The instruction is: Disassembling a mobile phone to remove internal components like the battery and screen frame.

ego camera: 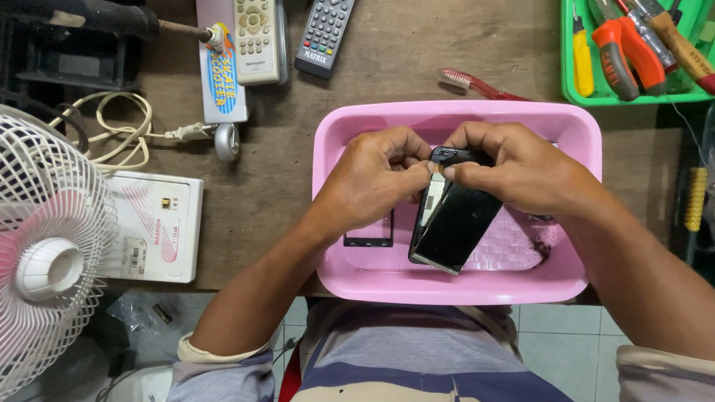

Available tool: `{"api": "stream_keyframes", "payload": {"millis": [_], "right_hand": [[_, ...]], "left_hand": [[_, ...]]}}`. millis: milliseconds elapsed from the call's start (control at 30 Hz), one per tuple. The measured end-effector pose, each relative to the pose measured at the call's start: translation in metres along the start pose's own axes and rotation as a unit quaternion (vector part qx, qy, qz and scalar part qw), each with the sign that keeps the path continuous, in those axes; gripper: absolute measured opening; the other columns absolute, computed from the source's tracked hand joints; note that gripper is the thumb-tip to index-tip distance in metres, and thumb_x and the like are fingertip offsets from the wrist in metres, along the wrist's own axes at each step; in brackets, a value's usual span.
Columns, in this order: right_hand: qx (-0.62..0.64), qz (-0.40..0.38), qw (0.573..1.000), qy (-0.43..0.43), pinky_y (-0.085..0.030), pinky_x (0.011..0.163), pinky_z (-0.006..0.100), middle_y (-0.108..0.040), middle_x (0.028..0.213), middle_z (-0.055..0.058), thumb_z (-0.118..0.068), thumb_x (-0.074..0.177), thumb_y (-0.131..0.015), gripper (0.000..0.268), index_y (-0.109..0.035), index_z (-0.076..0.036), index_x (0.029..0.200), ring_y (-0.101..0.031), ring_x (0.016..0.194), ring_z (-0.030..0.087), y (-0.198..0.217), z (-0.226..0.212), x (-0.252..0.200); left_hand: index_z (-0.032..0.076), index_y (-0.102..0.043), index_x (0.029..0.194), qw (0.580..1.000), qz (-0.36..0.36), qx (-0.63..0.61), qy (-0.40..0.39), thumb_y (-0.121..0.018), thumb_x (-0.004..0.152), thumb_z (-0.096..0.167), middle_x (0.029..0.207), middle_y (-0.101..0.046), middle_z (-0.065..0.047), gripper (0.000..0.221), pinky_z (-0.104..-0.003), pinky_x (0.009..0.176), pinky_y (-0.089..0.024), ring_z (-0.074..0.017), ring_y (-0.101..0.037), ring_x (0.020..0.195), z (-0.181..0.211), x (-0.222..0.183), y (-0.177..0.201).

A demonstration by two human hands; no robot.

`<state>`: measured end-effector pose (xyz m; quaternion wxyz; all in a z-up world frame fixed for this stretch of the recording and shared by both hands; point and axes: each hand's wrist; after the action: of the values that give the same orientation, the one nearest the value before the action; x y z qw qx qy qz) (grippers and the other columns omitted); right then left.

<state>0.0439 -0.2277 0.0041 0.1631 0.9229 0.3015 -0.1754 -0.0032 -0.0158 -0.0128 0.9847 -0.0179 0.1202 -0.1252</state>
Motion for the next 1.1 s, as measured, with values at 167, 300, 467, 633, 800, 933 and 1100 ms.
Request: {"api": "stream_keyframes", "payload": {"millis": [167,300,467,633,800,933,1100], "right_hand": [[0.005,0.001,1.0,-0.018,-0.05,0.057,0.027,-0.061,0.066,0.008,-0.003,0.084,-0.074,0.014,-0.075,-0.001,0.097,-0.057,0.062,0.015,-0.002,-0.003,-0.001],[0.017,0.003,1.0,-0.023,-0.051,0.057,0.027,-0.061,0.065,0.009,-0.002,0.084,-0.073,0.012,-0.075,-0.001,0.095,-0.058,0.061,0.015,-0.003,-0.006,-0.003],[0.012,0.002,1.0,-0.027,-0.052,0.058,0.028,-0.062,0.065,0.009,-0.003,0.085,-0.074,0.011,-0.074,-0.001,0.096,-0.058,0.061,0.015,-0.003,-0.007,-0.003],[0.004,0.004,1.0,-0.027,-0.053,0.058,0.028,-0.063,0.066,0.009,-0.004,0.085,-0.074,0.012,-0.075,-0.001,0.097,-0.059,0.062,0.016,-0.003,-0.006,-0.002],[-0.017,0.011,1.0,-0.002,-0.053,0.062,0.029,-0.062,0.071,0.008,-0.006,0.087,-0.074,0.015,-0.074,-0.001,0.101,-0.059,0.068,0.016,-0.003,-0.013,-0.005],[-0.05,0.028,0.996,0.066,-0.057,0.068,0.032,-0.07,0.083,0.01,-0.011,0.087,-0.077,0.026,-0.073,-0.003,0.112,-0.064,0.078,0.017,-0.001,-0.014,-0.008],[-0.186,0.12,0.96,0.17,-0.061,0.075,0.039,-0.073,0.097,0.017,-0.019,0.094,-0.075,0.028,-0.071,-0.005,0.118,-0.075,0.094,0.032,0.014,-0.032,-0.025]], "left_hand": [[-0.003,-0.072,0.096,1.0,-0.002,0.002,0.0,-0.075,0.088,0.011,0.069,-0.07,-0.012,0.016,-0.025,0.057,-0.061,-0.0125,-0.069,0.059,0.001,-0.001,0.0],[-0.003,-0.072,0.097,1.0,-0.004,0.003,-0.002,-0.072,0.088,0.009,0.07,-0.07,-0.013,0.015,-0.026,0.058,-0.061,-0.013,-0.07,0.06,-0.001,-0.001,0.0],[-0.004,-0.072,0.098,1.0,-0.005,0.005,-0.005,-0.072,0.088,0.008,0.071,-0.071,-0.013,0.015,-0.026,0.058,-0.061,-0.013,-0.07,0.061,-0.001,0.0,0.0],[-0.005,-0.072,0.1,1.0,-0.004,-0.007,0.003,-0.073,0.088,0.007,0.073,-0.072,-0.014,0.017,-0.026,0.058,-0.063,-0.0135,-0.071,0.062,-0.001,0.0,0.001],[-0.007,-0.071,0.104,1.0,0.002,0.003,0.025,-0.071,0.087,0.008,0.075,-0.071,-0.015,0.023,-0.027,0.059,-0.063,-0.0138,-0.07,0.063,-0.002,0.003,0.003],[-0.004,-0.071,0.111,0.998,-0.007,-0.008,0.056,-0.071,0.088,0.01,0.079,-0.071,-0.016,0.027,-0.028,0.062,-0.065,-0.0161,-0.072,0.067,-0.007,0.007,0.008],[-0.005,-0.069,0.114,0.994,0.013,-0.002,0.111,-0.071,0.09,0.012,0.084,-0.072,-0.018,0.029,-0.03,0.067,-0.066,-0.0187,-0.074,0.071,0.005,0.004,0.008]]}}
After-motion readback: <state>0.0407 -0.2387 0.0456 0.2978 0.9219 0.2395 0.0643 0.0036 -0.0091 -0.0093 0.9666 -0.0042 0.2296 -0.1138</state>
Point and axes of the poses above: each hand's wrist, its own x-axis towards the middle knuckle, its own y-axis out of the back of the hand, z = x × y
